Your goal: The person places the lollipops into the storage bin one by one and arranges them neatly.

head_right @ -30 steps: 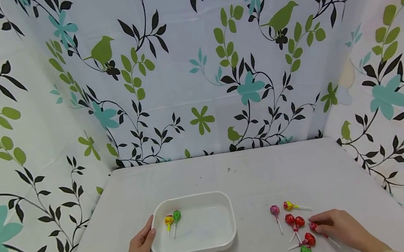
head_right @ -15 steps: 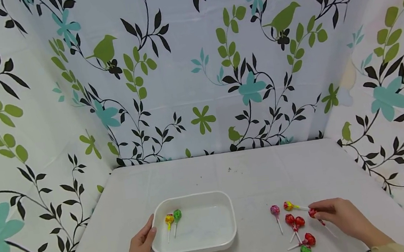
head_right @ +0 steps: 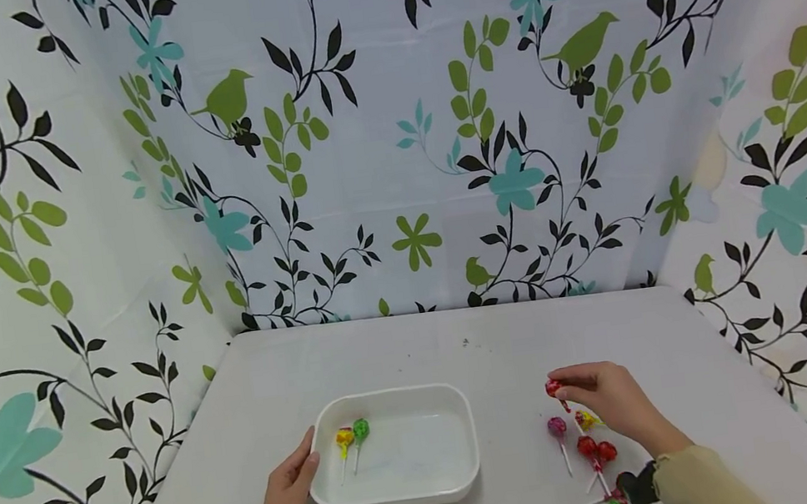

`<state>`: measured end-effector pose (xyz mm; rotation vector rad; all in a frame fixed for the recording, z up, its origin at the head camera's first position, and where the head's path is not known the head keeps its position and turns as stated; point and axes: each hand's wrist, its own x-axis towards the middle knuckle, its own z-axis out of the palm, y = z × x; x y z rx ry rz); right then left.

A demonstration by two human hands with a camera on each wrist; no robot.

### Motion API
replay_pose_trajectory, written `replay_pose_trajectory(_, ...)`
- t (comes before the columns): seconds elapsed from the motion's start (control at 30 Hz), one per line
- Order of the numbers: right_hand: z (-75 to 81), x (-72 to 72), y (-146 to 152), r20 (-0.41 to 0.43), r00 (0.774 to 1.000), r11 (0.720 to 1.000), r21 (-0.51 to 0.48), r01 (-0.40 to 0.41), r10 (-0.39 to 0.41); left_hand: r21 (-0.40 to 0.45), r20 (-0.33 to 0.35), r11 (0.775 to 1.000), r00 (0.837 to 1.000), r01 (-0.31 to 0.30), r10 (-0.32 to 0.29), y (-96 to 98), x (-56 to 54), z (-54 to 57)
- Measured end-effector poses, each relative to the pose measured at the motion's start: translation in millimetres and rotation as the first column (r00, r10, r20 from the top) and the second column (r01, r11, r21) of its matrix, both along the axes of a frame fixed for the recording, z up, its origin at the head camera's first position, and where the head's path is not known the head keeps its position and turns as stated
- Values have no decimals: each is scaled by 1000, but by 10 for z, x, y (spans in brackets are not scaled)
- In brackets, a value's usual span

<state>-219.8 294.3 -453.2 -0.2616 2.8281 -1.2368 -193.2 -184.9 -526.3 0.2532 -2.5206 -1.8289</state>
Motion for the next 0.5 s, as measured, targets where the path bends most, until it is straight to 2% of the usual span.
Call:
replay_pose_trajectory(0.27, 60, -239, -593, -12, 1000, 997, -73, -13, 12, 8, -32, 1000, 999, 24, -24, 5, -4, -10)
replay_pose_trajectory(0.5, 59, -434, -1152, -20, 998, 986, -159, -59, 57, 13, -31, 1000, 999, 14, -13, -20, 10, -11)
